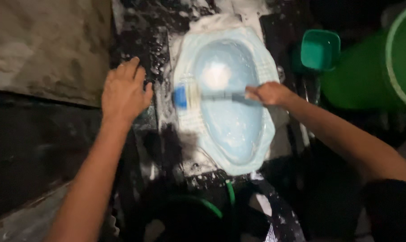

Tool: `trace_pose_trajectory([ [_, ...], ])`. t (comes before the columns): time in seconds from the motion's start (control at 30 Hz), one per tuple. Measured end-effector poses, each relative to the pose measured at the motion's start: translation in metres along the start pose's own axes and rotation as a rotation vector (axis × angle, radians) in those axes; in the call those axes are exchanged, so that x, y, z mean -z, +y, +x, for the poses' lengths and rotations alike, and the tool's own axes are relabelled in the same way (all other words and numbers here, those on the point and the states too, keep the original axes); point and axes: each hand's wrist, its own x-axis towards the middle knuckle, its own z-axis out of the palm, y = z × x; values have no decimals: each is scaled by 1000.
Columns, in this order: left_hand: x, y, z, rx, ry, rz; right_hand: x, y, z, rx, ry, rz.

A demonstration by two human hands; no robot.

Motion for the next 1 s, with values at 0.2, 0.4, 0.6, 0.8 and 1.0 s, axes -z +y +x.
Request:
trace_pose_trajectory([
  [0.2,-3,-7,-9,-36,-19,-87,-2,-23,-8,80,18,-131],
  [0.4,-4,-5,-13,-12,6,-66,-16,-29,22,-114,227,69],
  [0.6,2,-6,-10,0,-33,-114,2,-34,21,-357,312,371],
  [0.8,3,-6,-10,8,-39,-87,1,-33,17,-273,271,165],
  [1.0,0,-8,-11,-22,-35,-67,22,-31,29,-150,46,20],
])
